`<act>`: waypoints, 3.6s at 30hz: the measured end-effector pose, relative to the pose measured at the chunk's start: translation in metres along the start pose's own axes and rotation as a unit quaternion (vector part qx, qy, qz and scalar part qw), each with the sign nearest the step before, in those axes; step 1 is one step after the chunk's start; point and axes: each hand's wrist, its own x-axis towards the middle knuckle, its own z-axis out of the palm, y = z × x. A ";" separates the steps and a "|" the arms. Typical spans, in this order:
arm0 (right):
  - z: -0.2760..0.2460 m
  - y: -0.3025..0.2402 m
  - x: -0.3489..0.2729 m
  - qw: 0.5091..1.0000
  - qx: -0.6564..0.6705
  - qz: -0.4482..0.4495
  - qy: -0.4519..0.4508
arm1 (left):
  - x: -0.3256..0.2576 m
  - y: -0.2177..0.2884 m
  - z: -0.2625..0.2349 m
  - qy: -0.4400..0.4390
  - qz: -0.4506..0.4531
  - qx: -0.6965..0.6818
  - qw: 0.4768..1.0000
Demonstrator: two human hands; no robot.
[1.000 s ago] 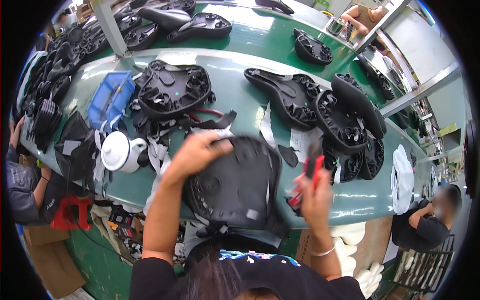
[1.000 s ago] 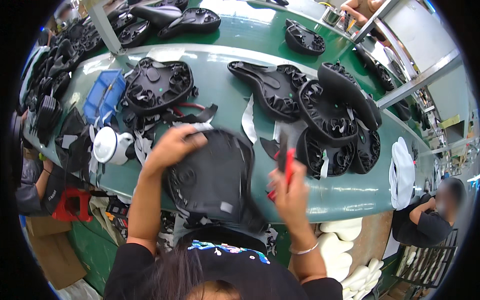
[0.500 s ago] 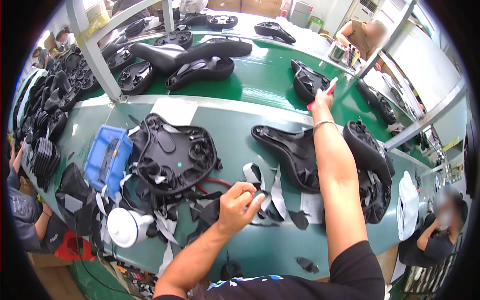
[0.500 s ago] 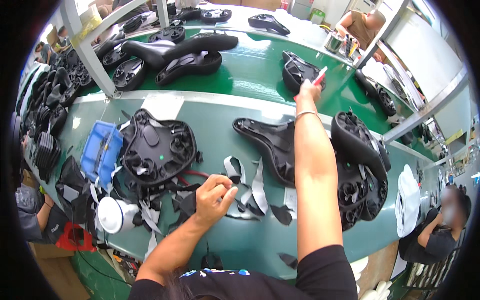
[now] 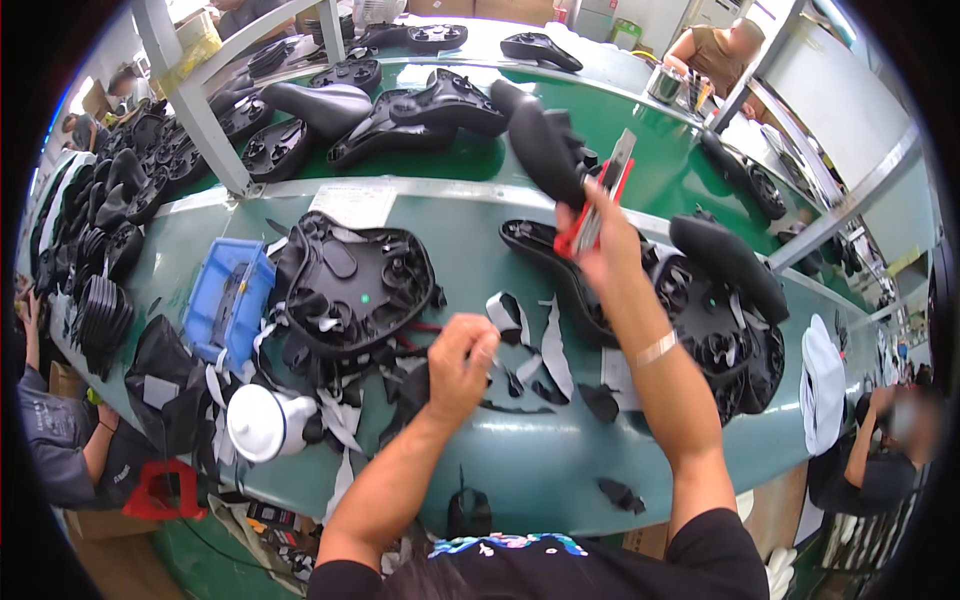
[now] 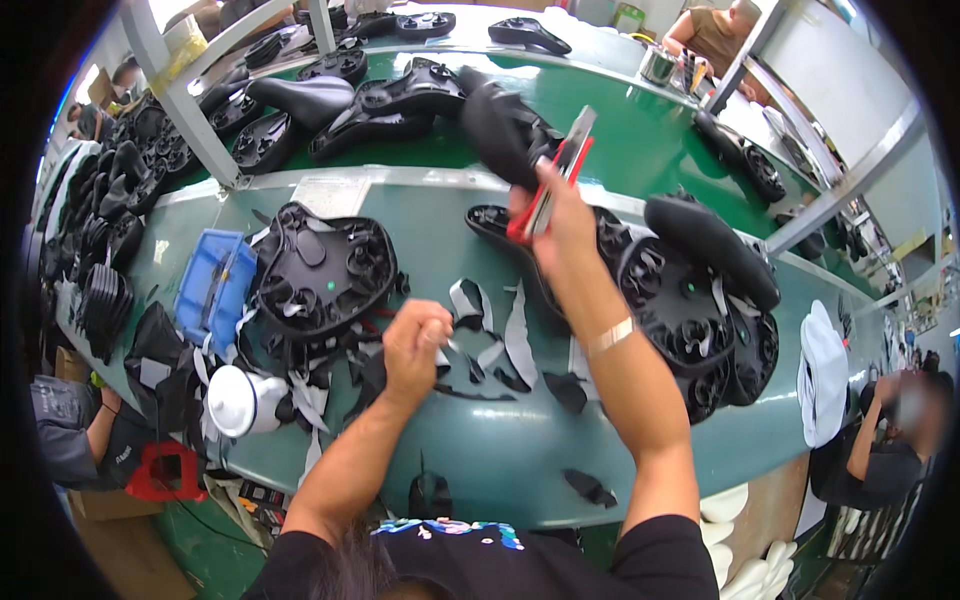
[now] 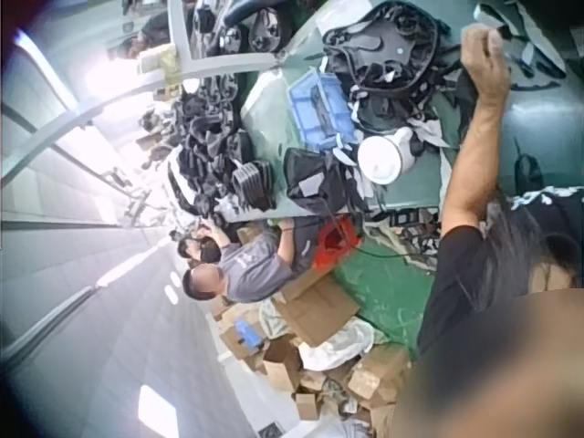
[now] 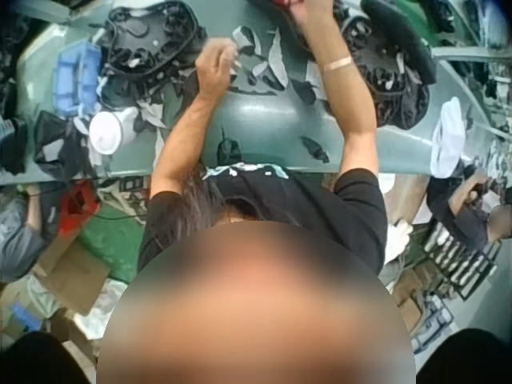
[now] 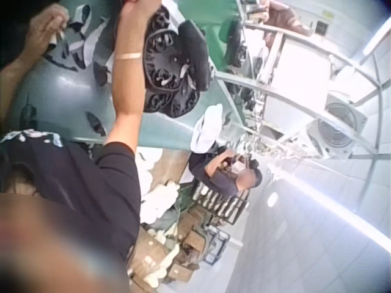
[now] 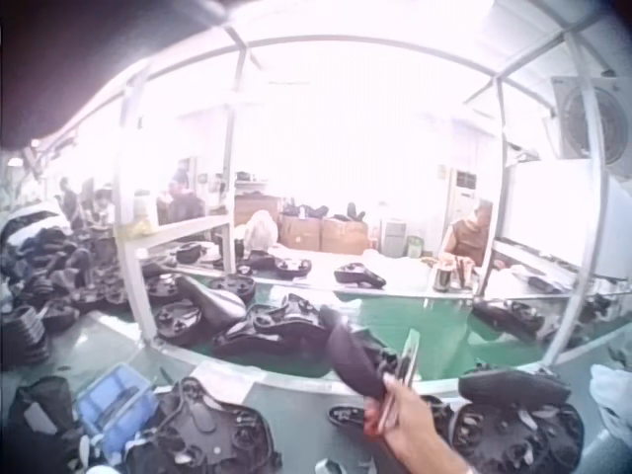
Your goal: The person is trimming excess material from bicycle seats using a utility knife and pliers on an assembly line.
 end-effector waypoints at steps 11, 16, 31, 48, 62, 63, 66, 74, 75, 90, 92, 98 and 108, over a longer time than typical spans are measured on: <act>-0.100 0.000 -0.286 0.898 -0.432 0.026 -0.081 | -0.030 0.070 -0.059 -0.041 -0.415 -0.238 0.877; -0.106 -0.020 -0.254 0.653 -0.661 -0.282 -0.239 | -0.012 0.101 -0.063 -0.167 -0.446 -0.151 0.866; -0.113 0.000 -0.304 0.538 -0.786 -0.144 -0.268 | -0.015 0.112 -0.056 -0.167 -0.424 -0.045 0.889; -0.051 0.025 -0.249 0.916 -0.389 -0.028 -0.090 | -0.118 0.139 -0.064 0.109 -0.303 -0.093 0.942; -0.086 -0.031 -0.258 0.797 -0.585 -0.072 -0.134 | -0.066 0.104 -0.007 -0.284 -0.020 0.273 0.919; -0.093 -0.030 -0.254 0.723 -0.631 -0.187 -0.211 | -0.064 0.103 -0.005 -0.265 -0.024 0.221 0.938; -0.094 -0.032 -0.258 0.533 -0.763 -0.243 -0.274 | -0.063 0.105 -0.002 -0.266 -0.055 0.196 0.942; -0.102 -0.014 -0.323 0.474 -0.843 -0.197 -0.161 | -0.058 0.099 -0.024 0.065 -0.233 -0.457 0.856; -0.096 -0.011 -0.327 0.501 -0.835 -0.179 -0.140 | -0.063 0.101 -0.026 0.013 -0.207 -0.532 0.821; -0.087 0.013 -0.277 0.503 -0.818 -0.253 -0.119 | -0.027 0.074 -0.007 -0.185 0.210 0.301 0.912; -0.096 0.015 -0.278 0.545 -0.789 -0.255 -0.124 | -0.029 0.076 -0.009 -0.194 0.192 0.257 0.927; -0.096 0.007 -0.271 0.595 -0.747 -0.254 -0.156 | -0.030 0.070 -0.012 -0.230 0.206 0.264 0.914; -0.073 0.006 -0.325 0.514 -0.837 -0.156 -0.106 | -0.027 0.083 -0.011 -0.039 0.105 0.076 0.991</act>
